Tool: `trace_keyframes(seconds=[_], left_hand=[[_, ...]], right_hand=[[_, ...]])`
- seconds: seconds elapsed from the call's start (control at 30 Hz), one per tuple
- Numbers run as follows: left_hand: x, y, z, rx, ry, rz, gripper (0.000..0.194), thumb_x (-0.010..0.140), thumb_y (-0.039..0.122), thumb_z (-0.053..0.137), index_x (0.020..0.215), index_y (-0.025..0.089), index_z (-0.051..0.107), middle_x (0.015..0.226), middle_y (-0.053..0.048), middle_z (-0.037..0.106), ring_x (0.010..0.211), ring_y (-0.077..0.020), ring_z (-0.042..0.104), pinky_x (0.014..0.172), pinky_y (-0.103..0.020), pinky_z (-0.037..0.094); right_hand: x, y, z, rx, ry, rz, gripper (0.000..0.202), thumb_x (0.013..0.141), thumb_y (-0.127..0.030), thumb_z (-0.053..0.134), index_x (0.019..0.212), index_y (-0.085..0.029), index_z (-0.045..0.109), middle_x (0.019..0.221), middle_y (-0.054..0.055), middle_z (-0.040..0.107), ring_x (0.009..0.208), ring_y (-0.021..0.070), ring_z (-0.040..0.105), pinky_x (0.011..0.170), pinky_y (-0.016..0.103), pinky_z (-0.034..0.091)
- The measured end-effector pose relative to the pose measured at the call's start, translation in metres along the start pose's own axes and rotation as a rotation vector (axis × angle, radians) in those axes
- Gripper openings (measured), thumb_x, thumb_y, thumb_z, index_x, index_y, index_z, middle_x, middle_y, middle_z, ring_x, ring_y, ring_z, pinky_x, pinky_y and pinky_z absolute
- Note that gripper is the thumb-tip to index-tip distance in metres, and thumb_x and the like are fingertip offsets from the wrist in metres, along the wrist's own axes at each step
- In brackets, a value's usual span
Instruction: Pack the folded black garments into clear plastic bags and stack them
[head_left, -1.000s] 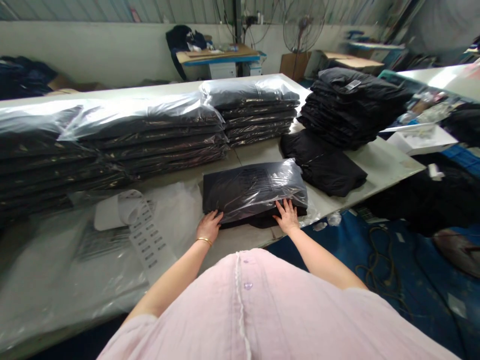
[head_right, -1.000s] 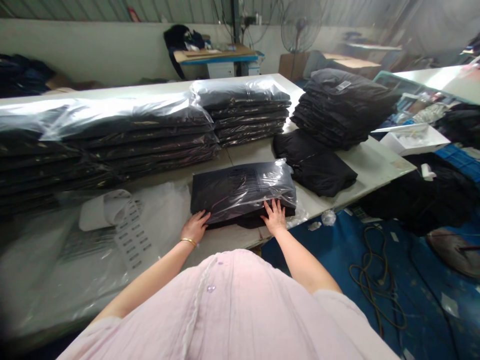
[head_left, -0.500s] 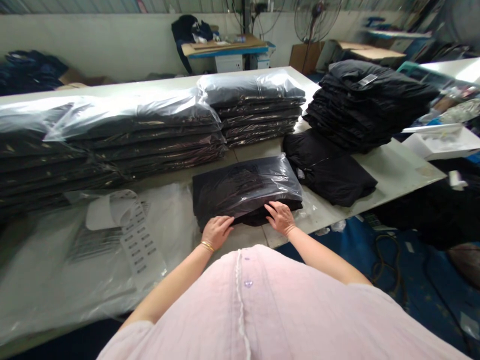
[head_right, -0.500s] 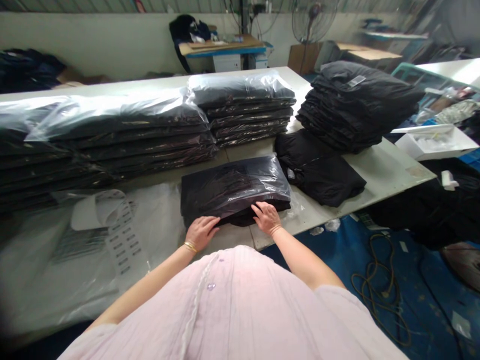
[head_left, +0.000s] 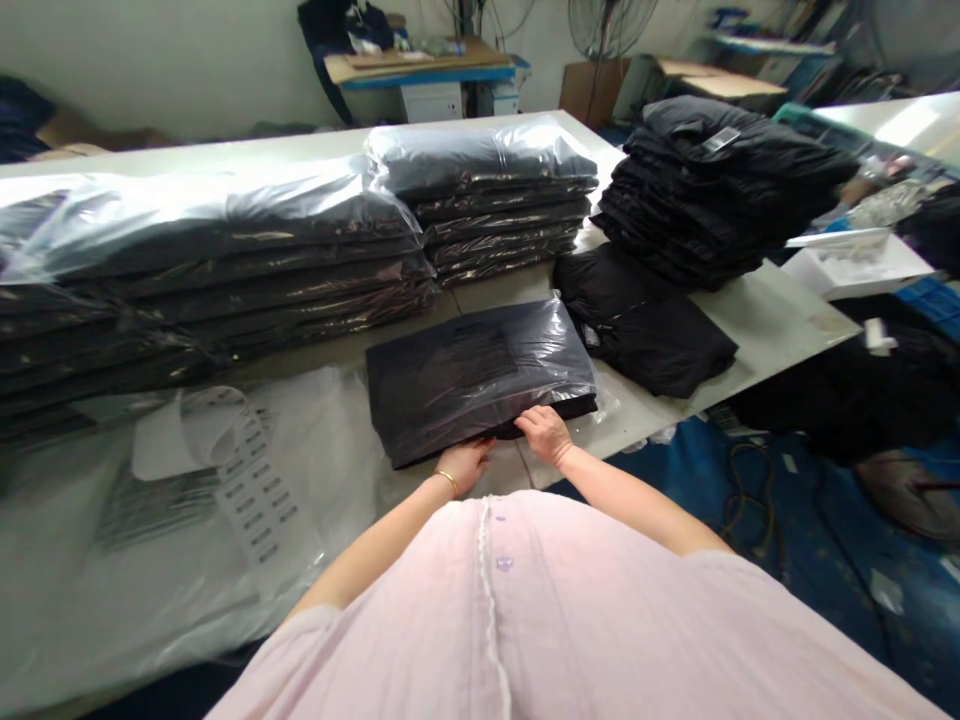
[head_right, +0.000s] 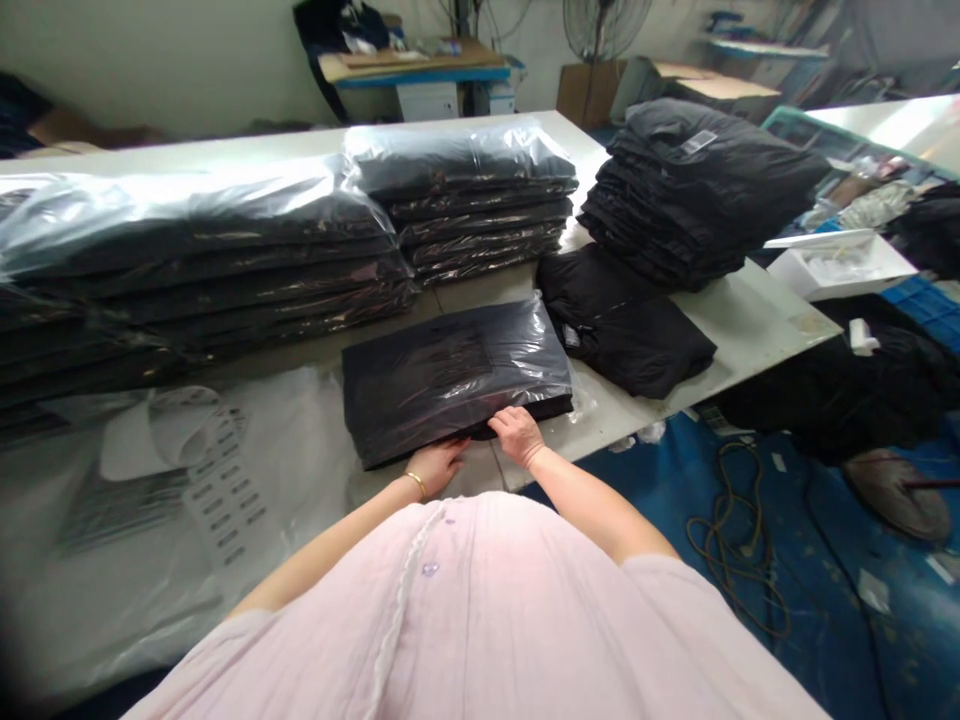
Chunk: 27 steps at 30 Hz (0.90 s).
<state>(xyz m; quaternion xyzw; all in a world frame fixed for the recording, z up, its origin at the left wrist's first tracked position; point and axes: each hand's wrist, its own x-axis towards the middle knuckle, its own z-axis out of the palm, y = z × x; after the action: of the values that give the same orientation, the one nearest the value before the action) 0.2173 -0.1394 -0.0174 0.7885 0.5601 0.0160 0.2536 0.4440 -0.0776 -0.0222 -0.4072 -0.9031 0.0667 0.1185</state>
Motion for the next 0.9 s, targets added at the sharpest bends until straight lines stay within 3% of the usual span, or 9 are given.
trace_keyframes(seconds=[0.1, 0.2, 0.27, 0.33, 0.4, 0.53, 0.73, 0.9], left_hand=[[-0.004, 0.002, -0.009, -0.007, -0.032, 0.094, 0.052, 0.082, 0.025, 0.059, 0.134, 0.029, 0.056, 0.140, -0.006, 0.055, 0.123, -0.0256, 0.055, 0.098, -0.035, 0.044], [-0.014, 0.005, -0.021, -0.018, -0.072, 0.332, 0.037, 0.088, 0.025, 0.051, 0.121, 0.031, 0.066, 0.129, -0.004, 0.064, 0.112, -0.0218, 0.061, 0.094, -0.033, 0.045], [-0.018, 0.005, -0.030, 0.008, 0.033, 0.404, 0.038, 0.089, 0.024, 0.049, 0.124, 0.030, 0.064, 0.129, -0.006, 0.063, 0.115, -0.0235, 0.057, 0.099, -0.037, 0.041], [-0.017, 0.002, -0.039, 0.048, 0.230, 0.306, 0.047, 0.086, 0.022, 0.055, 0.132, 0.027, 0.058, 0.138, -0.010, 0.055, 0.124, -0.0290, 0.048, 0.104, -0.044, 0.036], [-0.010, -0.004, -0.044, 0.071, 0.345, 0.152, 0.053, 0.081, 0.019, 0.060, 0.134, 0.023, 0.056, 0.137, -0.012, 0.055, 0.125, -0.0323, 0.045, 0.103, -0.046, 0.035], [0.004, -0.017, -0.048, 0.070, 0.283, 0.112, 0.031, 0.088, 0.023, 0.052, 0.113, 0.025, 0.071, 0.109, -0.009, 0.069, 0.104, -0.0268, 0.056, 0.090, -0.039, 0.042], [-0.006, -0.021, -0.038, -0.040, 0.378, 0.156, 0.031, 0.093, 0.027, 0.046, 0.103, 0.028, 0.076, 0.097, -0.006, 0.072, 0.092, -0.0210, 0.057, 0.080, -0.032, 0.044], [-0.011, -0.029, -0.022, 0.017, 0.280, 0.213, 0.032, 0.094, 0.027, 0.045, 0.095, 0.029, 0.077, 0.092, -0.004, 0.071, 0.087, -0.0175, 0.057, 0.071, -0.027, 0.042]], right_hand=[[-0.004, -0.011, 0.005, -0.056, -0.065, 0.089, 0.032, 0.095, -0.019, 0.042, 0.110, -0.020, 0.069, 0.105, 0.011, 0.066, 0.100, 0.0242, 0.051, 0.085, 0.036, 0.036], [-0.004, -0.023, 0.006, -0.079, -0.081, 0.176, 0.034, 0.095, -0.021, 0.041, 0.117, -0.019, 0.067, 0.110, 0.012, 0.065, 0.103, 0.0249, 0.051, 0.085, 0.036, 0.037], [-0.005, -0.028, 0.004, -0.063, -0.081, 0.207, 0.034, 0.095, -0.026, 0.044, 0.121, -0.019, 0.064, 0.114, 0.012, 0.064, 0.107, 0.0258, 0.050, 0.087, 0.037, 0.038], [-0.008, -0.030, 0.001, -0.029, -0.089, 0.216, 0.038, 0.092, -0.033, 0.050, 0.126, -0.019, 0.061, 0.121, 0.012, 0.062, 0.112, 0.0273, 0.048, 0.090, 0.038, 0.039], [-0.012, -0.031, -0.001, 0.002, -0.112, 0.210, 0.044, 0.090, -0.036, 0.055, 0.130, -0.018, 0.059, 0.127, 0.012, 0.060, 0.117, 0.0283, 0.046, 0.094, 0.040, 0.040], [-0.014, -0.032, 0.001, 0.008, -0.139, 0.222, 0.046, 0.088, -0.027, 0.055, 0.134, -0.016, 0.056, 0.133, 0.011, 0.057, 0.122, 0.0276, 0.045, 0.100, 0.039, 0.040], [-0.008, -0.035, 0.002, -0.009, -0.181, 0.251, 0.044, 0.087, -0.020, 0.054, 0.132, -0.018, 0.057, 0.132, 0.010, 0.058, 0.123, 0.0254, 0.045, 0.104, 0.036, 0.039], [-0.006, -0.032, 0.006, 0.004, -0.217, 0.258, 0.041, 0.090, -0.021, 0.051, 0.131, -0.020, 0.058, 0.135, 0.009, 0.056, 0.127, 0.0250, 0.044, 0.105, 0.036, 0.039]])
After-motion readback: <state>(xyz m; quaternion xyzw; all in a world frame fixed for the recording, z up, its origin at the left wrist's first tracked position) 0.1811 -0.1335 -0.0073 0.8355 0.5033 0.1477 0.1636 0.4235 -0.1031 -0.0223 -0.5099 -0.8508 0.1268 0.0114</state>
